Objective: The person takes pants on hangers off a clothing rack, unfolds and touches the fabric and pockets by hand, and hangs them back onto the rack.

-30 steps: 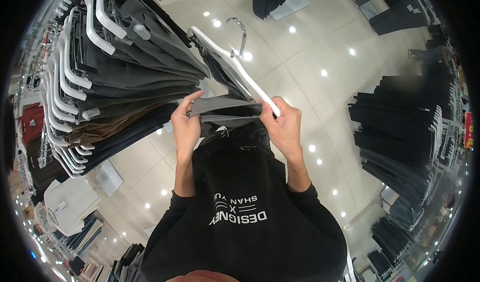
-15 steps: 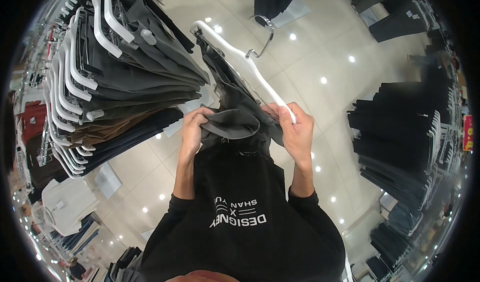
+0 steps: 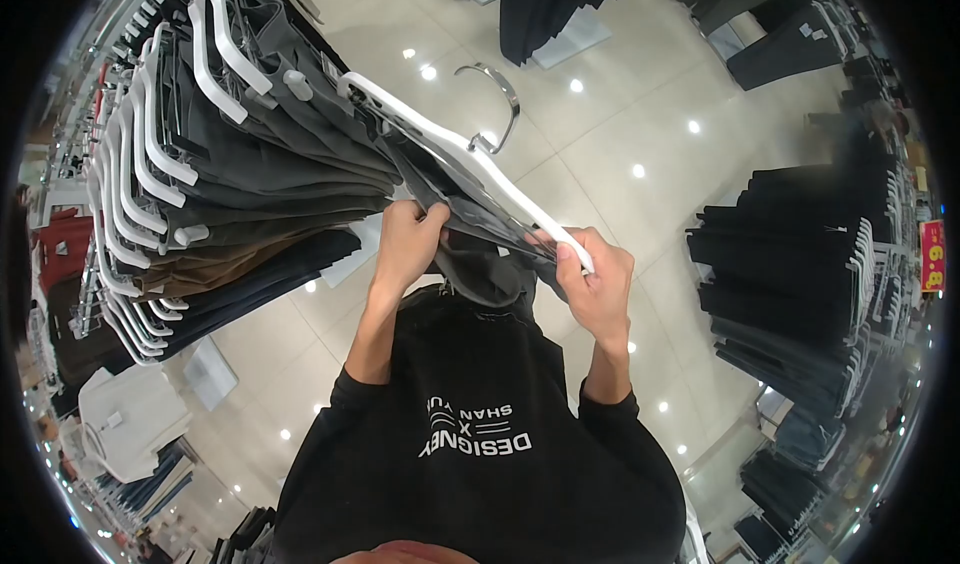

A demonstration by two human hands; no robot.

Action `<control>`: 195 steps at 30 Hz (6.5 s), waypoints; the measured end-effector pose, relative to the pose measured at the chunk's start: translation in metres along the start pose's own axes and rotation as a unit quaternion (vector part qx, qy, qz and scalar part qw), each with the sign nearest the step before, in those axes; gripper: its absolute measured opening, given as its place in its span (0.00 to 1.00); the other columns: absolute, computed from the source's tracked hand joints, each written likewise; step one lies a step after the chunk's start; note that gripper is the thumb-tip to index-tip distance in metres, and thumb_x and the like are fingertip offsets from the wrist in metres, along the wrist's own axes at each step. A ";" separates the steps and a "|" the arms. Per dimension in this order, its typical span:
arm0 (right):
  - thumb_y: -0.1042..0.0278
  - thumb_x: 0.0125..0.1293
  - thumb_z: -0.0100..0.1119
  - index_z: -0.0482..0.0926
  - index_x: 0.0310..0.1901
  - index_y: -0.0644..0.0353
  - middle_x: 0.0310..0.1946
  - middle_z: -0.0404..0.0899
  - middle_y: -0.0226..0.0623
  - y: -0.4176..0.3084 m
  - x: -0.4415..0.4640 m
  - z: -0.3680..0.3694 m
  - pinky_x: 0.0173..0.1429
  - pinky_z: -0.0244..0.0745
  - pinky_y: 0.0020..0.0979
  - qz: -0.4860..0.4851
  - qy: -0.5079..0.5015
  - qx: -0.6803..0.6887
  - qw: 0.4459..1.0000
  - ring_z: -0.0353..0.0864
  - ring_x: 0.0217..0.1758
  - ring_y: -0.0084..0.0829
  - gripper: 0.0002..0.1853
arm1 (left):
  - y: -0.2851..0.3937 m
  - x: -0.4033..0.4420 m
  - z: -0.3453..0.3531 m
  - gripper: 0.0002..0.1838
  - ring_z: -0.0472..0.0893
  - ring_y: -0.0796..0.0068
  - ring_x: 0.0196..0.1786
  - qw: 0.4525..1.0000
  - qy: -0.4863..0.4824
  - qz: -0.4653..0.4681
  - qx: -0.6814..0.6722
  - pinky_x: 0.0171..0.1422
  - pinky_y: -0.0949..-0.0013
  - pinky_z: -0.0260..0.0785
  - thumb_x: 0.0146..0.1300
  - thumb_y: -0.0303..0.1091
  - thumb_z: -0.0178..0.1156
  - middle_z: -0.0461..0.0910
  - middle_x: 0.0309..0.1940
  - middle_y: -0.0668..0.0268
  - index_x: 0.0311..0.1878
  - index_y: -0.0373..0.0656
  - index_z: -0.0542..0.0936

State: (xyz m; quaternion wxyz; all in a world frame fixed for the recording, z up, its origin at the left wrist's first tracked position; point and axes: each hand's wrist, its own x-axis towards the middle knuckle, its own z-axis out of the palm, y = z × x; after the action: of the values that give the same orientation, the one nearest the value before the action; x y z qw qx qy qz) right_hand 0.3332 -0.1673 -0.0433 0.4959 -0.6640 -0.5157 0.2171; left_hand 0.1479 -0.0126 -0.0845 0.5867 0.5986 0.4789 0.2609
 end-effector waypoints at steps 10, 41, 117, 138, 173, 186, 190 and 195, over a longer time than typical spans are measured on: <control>0.77 0.73 0.55 0.83 0.42 0.68 0.37 0.91 0.37 0.010 0.007 0.003 0.27 0.65 0.21 -0.065 -0.016 -0.065 0.996 0.69 0.20 0.14 0.07 | -0.018 -0.006 -0.009 0.19 0.61 0.83 0.22 0.995 0.012 0.044 0.085 0.25 0.63 0.55 0.59 0.32 0.61 0.60 0.12 0.63 0.21 0.25 0.70; 0.62 0.83 0.45 0.74 0.39 0.74 0.42 0.86 0.63 0.012 0.006 -0.103 0.54 0.88 0.43 -0.016 0.216 0.085 0.973 0.91 0.46 0.50 0.20 | -0.191 -0.004 -0.038 0.17 0.83 0.46 0.58 0.966 -0.060 -0.038 0.250 0.66 0.55 0.73 0.62 0.19 0.58 0.86 0.50 0.46 0.53 0.35 0.86; 0.65 0.81 0.54 0.80 0.56 0.68 0.49 0.86 0.34 0.057 0.068 0.054 0.57 0.77 0.28 0.194 0.061 0.467 0.861 0.84 0.50 0.22 0.14 | 0.028 0.064 -0.004 0.35 0.83 0.73 0.38 0.975 -0.124 0.142 0.116 0.47 0.68 0.75 0.49 0.56 0.83 0.87 0.33 0.60 0.47 0.34 0.82; 0.60 0.54 0.83 0.77 0.61 0.70 0.70 0.69 0.51 0.184 0.023 0.136 0.67 0.75 0.40 0.108 -0.062 0.114 0.986 0.74 0.68 0.40 0.37 | 0.078 0.060 -0.033 0.22 0.84 0.70 0.47 0.980 -0.080 0.168 0.069 0.59 0.66 0.73 0.66 0.39 0.70 0.89 0.44 0.53 0.51 0.27 0.83; 0.61 0.77 0.62 0.82 0.50 0.68 0.38 0.86 0.33 0.084 0.034 0.053 0.41 0.80 0.26 0.340 0.018 0.356 0.870 0.85 0.37 0.22 0.15 | -0.028 0.042 0.006 0.19 0.75 0.84 0.31 0.998 -0.056 0.033 -0.015 0.37 0.74 0.70 0.60 0.43 0.78 0.81 0.28 0.71 0.35 0.38 0.80; 0.64 0.78 0.56 0.80 0.47 0.69 0.41 0.86 0.41 0.069 0.042 0.089 0.42 0.86 0.34 0.429 0.152 0.475 0.753 0.89 0.40 0.33 0.14 | -0.032 -0.006 0.028 0.30 0.84 0.73 0.50 0.981 -0.138 0.097 -0.097 0.56 0.70 0.78 0.51 0.22 0.77 0.84 0.50 0.56 0.58 0.27 0.76; 0.63 0.78 0.56 0.76 0.48 0.73 0.38 0.87 0.47 0.091 0.028 0.109 0.45 0.82 0.37 0.342 0.037 0.267 0.900 0.89 0.41 0.42 0.16 | -0.054 0.003 0.034 0.21 0.85 0.74 0.49 0.990 -0.095 0.070 -0.077 0.55 0.71 0.77 0.56 0.15 0.62 0.87 0.44 0.57 0.56 0.29 0.79; 0.70 0.74 0.57 0.73 0.55 0.80 0.40 0.82 0.66 0.053 0.024 0.101 0.49 0.79 0.46 0.154 -0.008 -0.085 0.984 0.85 0.46 0.57 0.18 | -0.066 0.007 0.041 0.17 0.84 0.75 0.44 0.985 -0.067 0.059 -0.145 0.49 0.71 0.76 0.59 0.13 0.56 0.87 0.41 0.58 0.53 0.29 0.80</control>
State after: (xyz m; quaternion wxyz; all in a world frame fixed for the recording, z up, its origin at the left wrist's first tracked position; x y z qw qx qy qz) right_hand 0.2863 -0.1010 -0.1264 0.3944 -0.7735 -0.4277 0.2515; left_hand 0.1685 -0.0347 -0.1566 0.6816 0.5505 0.3595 0.3211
